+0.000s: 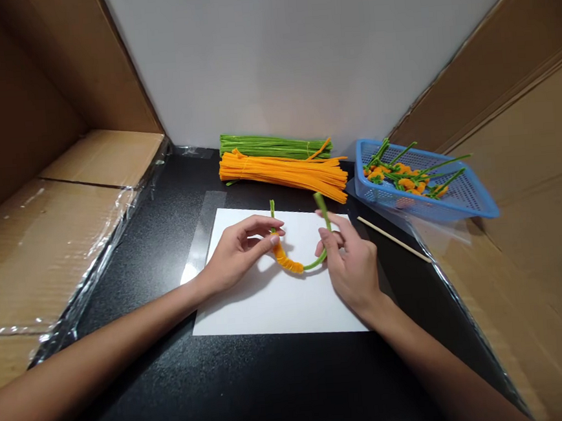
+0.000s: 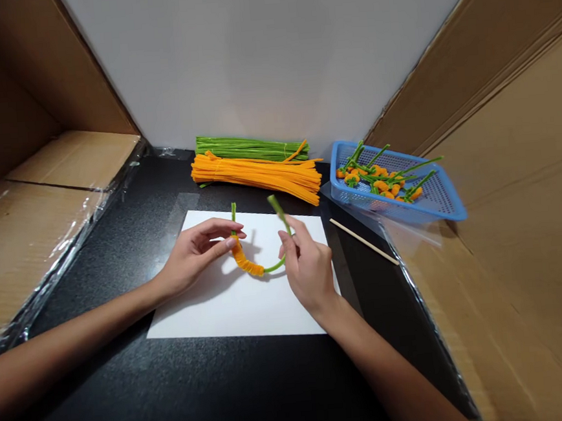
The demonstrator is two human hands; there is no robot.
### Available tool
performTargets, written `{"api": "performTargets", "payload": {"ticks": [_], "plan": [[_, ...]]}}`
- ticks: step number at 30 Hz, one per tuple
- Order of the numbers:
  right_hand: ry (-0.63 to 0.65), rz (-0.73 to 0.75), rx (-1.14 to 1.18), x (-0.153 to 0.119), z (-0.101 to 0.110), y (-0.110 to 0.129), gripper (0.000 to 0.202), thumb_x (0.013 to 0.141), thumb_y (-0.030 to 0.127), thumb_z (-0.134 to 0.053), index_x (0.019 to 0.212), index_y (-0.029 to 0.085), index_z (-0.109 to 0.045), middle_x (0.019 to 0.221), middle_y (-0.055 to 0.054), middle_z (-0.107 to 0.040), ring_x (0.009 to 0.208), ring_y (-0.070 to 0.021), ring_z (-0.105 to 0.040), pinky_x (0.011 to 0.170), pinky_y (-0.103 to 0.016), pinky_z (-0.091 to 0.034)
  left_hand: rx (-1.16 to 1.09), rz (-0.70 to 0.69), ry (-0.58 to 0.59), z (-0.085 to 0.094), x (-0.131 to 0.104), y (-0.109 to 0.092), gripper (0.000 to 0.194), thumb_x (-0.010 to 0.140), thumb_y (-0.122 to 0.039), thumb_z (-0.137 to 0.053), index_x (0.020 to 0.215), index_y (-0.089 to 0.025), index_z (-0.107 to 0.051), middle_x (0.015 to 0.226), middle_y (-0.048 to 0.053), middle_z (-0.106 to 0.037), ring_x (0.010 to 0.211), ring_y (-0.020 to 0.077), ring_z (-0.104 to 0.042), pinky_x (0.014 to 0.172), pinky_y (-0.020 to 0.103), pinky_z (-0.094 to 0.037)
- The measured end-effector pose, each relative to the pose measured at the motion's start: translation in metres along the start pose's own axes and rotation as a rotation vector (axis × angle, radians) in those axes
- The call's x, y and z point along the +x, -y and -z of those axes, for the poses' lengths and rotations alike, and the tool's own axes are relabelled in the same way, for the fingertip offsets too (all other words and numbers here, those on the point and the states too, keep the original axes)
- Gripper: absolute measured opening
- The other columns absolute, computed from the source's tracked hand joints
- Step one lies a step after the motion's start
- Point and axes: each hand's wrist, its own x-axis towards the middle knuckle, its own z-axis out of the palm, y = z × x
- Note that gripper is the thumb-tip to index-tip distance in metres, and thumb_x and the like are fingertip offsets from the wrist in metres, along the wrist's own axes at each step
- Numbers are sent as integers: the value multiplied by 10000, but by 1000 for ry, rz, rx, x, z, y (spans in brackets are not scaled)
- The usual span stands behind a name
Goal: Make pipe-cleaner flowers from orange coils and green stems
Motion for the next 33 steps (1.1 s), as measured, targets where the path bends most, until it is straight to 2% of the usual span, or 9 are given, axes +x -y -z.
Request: {"api": "performTargets", "payload": {"ticks": [2, 5, 9, 12, 18, 21, 26, 33], "plan": [[33, 170, -111, -1, -1, 1, 277, 1022, 246, -507, 1238, 178, -668, 686, 2, -687, 553, -125, -623, 557, -250, -472, 47, -4, 61, 0, -1, 1, 359, 854, -322, -761, 1166, -180, -654, 1117, 68, -689, 996, 164, -685, 882, 293, -596], [30, 377, -241, -3, -4, 2, 289, 1009, 178, -522, 1261, 145, -660, 860, -59, -753, 727, -167, -698, 666, -274, -510, 134, -2, 120, -1, -3, 4, 376, 881, -314, -727, 1210, -197, -587, 1176, 82, -653, 985, 173, -676, 833, 307, -602], [-48, 481, -388, -4, -5, 3, 395, 977, 143, -578, 1370, 105, -588, 791, -41, -742, 593, -154, -629, 640, -293, -482, 120, 24, 139, -2, -4, 9, 303, 961, -292, -600, 1220, -214, -464, 1168, 100, -674, 945, 177, -689, 784, 321, -595], [-24, 585, -440, -2, -1, 4, 360, 944, 77, -591, 1294, 121, -660, 734, -26, -714, 611, -165, -621, 648, -307, -461, 85, 48, 153, -2, -5, 9, 259, 986, -286, -553, 1193, -223, -411, 1171, 108, -694, 944, 172, -695, 817, 335, -579], [-32, 633, -415, 2, 8, 2, 327, 903, 2, -575, 1137, 148, -752, 848, -77, -724, 767, -191, -655, 699, -298, -483, 150, 72, 219, -1, -6, 5, 246, 1005, -292, -516, 1219, -227, -413, 1044, 86, -734, 930, 185, -695, 811, 337, -564], [-26, 694, -400, 5, 10, 1, 311, 902, -7, -568, 1088, 149, -762, 887, -96, -724, 789, -192, -638, 706, -293, -494, 168, 79, 243, -1, -6, 3, 290, 1008, -304, -516, 1268, -221, -416, 1051, 92, -731, 918, 188, -695, 791, 329, -559], [1, 799, -448, 8, 11, 2, 286, 901, -9, -584, 1090, 131, -748, 850, -98, -715, 766, -190, -610, 686, -294, -483, 138, 72, 320, -1, -7, 2, 369, 1014, -306, -514, 1358, -221, -412, 1092, 99, -721, 926, 179, -697, 821, 317, -559], [-2, 814, -455, 9, 14, 1, 287, 891, -15, -604, 1091, 143, -737, 863, -95, -716, 762, -180, -601, 688, -297, -481, 207, 35, 362, 1, -7, 3, 442, 1014, -308, -511, 1431, -215, -401, 1054, 92, -738, 929, 184, -699, 835, 317, -552]]}}
